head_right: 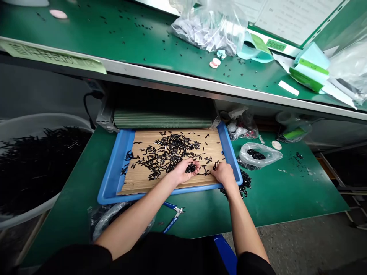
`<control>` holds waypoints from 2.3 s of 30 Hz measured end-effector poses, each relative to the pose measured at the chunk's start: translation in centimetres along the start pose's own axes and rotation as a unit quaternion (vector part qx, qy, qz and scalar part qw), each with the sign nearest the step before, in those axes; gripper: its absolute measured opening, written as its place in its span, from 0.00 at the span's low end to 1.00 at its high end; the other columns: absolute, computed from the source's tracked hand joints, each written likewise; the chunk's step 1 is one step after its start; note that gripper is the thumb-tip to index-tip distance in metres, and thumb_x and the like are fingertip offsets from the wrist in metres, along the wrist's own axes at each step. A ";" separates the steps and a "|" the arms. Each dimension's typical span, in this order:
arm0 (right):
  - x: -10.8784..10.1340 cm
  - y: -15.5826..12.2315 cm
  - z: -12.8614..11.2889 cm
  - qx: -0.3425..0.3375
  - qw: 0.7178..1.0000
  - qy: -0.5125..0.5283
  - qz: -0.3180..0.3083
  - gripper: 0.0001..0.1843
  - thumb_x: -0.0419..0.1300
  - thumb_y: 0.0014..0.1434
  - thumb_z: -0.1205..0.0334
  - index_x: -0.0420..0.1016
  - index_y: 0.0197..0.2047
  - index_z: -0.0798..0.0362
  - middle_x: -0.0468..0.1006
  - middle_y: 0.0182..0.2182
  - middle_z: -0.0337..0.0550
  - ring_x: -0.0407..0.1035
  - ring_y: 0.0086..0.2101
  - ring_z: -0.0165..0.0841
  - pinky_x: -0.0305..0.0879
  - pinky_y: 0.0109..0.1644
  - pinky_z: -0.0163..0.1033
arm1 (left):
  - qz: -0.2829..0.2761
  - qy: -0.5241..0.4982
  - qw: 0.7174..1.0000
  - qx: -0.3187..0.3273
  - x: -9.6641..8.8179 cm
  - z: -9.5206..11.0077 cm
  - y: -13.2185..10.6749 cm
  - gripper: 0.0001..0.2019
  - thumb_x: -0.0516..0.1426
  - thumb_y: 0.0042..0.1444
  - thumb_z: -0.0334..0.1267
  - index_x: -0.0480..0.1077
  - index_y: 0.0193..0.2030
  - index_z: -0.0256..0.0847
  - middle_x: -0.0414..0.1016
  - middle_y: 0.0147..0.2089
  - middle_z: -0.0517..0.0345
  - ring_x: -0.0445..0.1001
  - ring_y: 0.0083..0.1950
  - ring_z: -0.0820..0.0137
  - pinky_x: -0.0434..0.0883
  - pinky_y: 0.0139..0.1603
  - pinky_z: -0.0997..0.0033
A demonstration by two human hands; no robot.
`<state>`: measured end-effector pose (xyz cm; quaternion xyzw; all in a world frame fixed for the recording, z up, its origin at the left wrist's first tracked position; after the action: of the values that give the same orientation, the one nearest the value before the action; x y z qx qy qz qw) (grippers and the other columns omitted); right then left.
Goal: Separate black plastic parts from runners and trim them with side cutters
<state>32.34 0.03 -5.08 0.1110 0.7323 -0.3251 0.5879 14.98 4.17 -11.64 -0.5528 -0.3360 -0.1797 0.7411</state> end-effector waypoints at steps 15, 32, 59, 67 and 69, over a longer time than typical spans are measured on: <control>0.0 -0.6 -2.6 -0.238 0.963 0.039 0.123 0.37 0.48 0.66 0.40 0.66 0.65 0.62 0.67 0.63 0.62 0.58 0.64 0.50 0.53 0.69 0.53 | 0.045 0.195 0.959 0.202 -2.8 4.5 -5.9 0.18 0.54 0.66 0.51 0.67 0.34 0.36 0.63 0.25 0.66 0.56 0.20 0.81 0.56 0.19 0.79; 1.0 0.3 -15.6 -0.432 0.889 -0.026 0.150 0.32 0.46 0.71 0.47 0.60 0.70 0.58 0.61 0.66 0.56 0.50 0.67 0.49 0.49 0.70 0.55 | 0.264 0.396 0.738 0.478 -10.7 11.0 -20.4 0.20 0.55 0.63 0.44 0.62 0.20 0.42 0.61 0.21 0.62 0.60 0.27 0.72 0.58 0.32 0.72; 0.9 -0.6 -27.8 -0.438 0.894 0.026 0.086 0.13 0.54 0.67 0.61 0.80 0.40 0.53 0.80 0.38 0.48 0.70 0.42 0.41 0.66 0.48 0.43 | 0.133 -0.058 0.957 0.250 -12.9 10.2 -12.5 0.10 0.53 0.64 0.36 0.67 0.32 0.34 0.68 0.28 0.58 0.64 0.22 0.79 0.56 0.17 0.81; 1.4 -0.7 -30.3 -0.428 0.900 0.038 0.076 0.17 0.50 0.70 0.62 0.81 0.48 0.53 0.80 0.44 0.49 0.71 0.46 0.40 0.67 0.51 0.42 | 0.126 -0.121 0.959 0.222 -13.7 10.3 -12.0 0.12 0.55 0.66 0.43 0.67 0.37 0.35 0.67 0.30 0.63 0.63 0.24 0.81 0.58 0.18 0.82; 1.9 0.7 -30.5 -0.416 0.906 0.011 0.082 0.15 0.52 0.68 0.62 0.81 0.46 0.52 0.80 0.44 0.50 0.70 0.46 0.41 0.67 0.49 0.42 | 0.124 -0.130 0.958 0.223 -13.8 10.2 -12.1 0.12 0.55 0.67 0.43 0.67 0.36 0.35 0.66 0.29 0.64 0.62 0.23 0.81 0.57 0.18 0.83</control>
<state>8.11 18.66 -4.14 -0.0800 0.7957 0.0594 0.5974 -5.62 8.40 -11.12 -0.4293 -0.3903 0.0663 0.8118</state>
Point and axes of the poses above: each hand's wrist, its own y-axis towards the middle knuckle, its own x-axis out of the palm, z = x × y, the point moved 10 cm from there along y, towards the middle knuckle
